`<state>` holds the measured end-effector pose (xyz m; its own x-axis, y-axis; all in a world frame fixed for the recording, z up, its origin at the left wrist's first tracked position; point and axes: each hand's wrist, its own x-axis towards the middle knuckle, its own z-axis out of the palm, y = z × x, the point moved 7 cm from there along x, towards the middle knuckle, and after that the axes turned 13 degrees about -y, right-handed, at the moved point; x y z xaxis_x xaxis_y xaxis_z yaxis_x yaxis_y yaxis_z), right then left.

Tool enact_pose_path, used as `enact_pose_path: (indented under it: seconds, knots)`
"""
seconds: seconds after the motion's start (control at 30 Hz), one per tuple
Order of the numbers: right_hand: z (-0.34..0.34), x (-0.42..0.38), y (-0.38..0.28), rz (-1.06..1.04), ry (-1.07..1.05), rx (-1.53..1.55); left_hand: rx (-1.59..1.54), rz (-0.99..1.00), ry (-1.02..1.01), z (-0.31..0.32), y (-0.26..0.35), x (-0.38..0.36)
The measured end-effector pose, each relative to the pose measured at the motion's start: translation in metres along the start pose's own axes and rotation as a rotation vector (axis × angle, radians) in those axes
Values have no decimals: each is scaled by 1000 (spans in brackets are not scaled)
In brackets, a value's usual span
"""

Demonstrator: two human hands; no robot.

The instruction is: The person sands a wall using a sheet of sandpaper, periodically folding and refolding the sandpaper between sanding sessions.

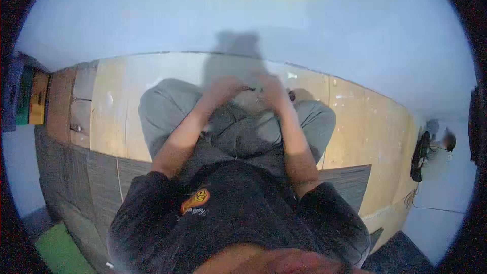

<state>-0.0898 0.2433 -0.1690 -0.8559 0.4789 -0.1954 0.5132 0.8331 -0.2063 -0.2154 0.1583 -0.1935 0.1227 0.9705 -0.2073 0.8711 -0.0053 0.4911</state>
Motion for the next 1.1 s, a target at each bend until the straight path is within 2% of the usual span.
enact_pose_path:
  seconds: [0.03,0.1,0.13,0.17,0.2,0.23,0.27,0.3,0.33,0.4,0.47,0.53,0.6,0.63,0.67,0.7,0.77,0.8,0.83,0.87,0.9,0.93,0.97,1.0,1.07,1.1]
  knots:
    - [5,-4,-9,6,-173,140,-26,180,35,-4,9,-1]
    - [-5,-13,-28,-190,-250,198,136,149,92,24,0,-2]
    - [23,-8,-20,-127,-338,198,60,72,-106,-29,47,-16]
    - [9,-14,-31,-142,-283,273,35,34,-76,6,23,0]
    - [32,-12,-18,-135,-162,220,8,-4,-45,42,0,16]
    - [35,-7,-17,13,-389,175,222,56,-30,69,-10,21]
    - [69,6,1,-6,-290,192,226,166,5,57,5,15]
    - [69,3,1,5,-288,196,233,275,33,32,26,5]
    - [56,-2,-7,-11,-261,215,92,17,-184,9,32,-7]
    - [42,-12,-17,-37,-205,255,14,120,-92,7,25,-18]
    - [32,-20,-19,-49,-162,285,-66,202,211,10,8,-15]
    - [24,-23,-18,-54,-103,325,-89,214,401,-3,-7,-22]
    - [6,-22,-9,-36,-7,382,-227,151,499,-26,-15,-22]
    - [1,-19,5,40,41,454,-361,79,500,-28,-23,-29]
    - [-23,-19,11,58,190,502,-496,4,497,-32,-32,-36]
    - [-55,-24,10,68,340,545,-484,-54,487,-27,-40,-35]
    - [-151,-36,10,4,502,354,-466,-175,465,-6,-58,-25]
    - [-194,-35,18,-36,528,545,-460,-238,449,1,-65,-25]
    - [-258,-48,6,6,662,313,-581,-189,312,-4,-53,-29]
    - [-327,-68,-19,-200,907,105,-524,-170,301,-2,-49,-30]
    - [-377,-78,-29,-194,1030,-17,-468,-150,290,-1,-47,-29]
    - [-427,-90,-44,-278,1193,-167,-411,-130,280,2,-44,-27]
    - [-472,-98,-59,-307,1292,-325,-434,-102,312,25,-60,-15]
    - [-513,-101,-64,-345,1360,-488,-323,-62,366,57,-88,8]
    - [-576,-98,-81,-258,1418,-768,-89,-4,489,118,-137,49]
    - [-596,-94,-79,-178,1382,-770,-207,-43,355,73,-104,23]
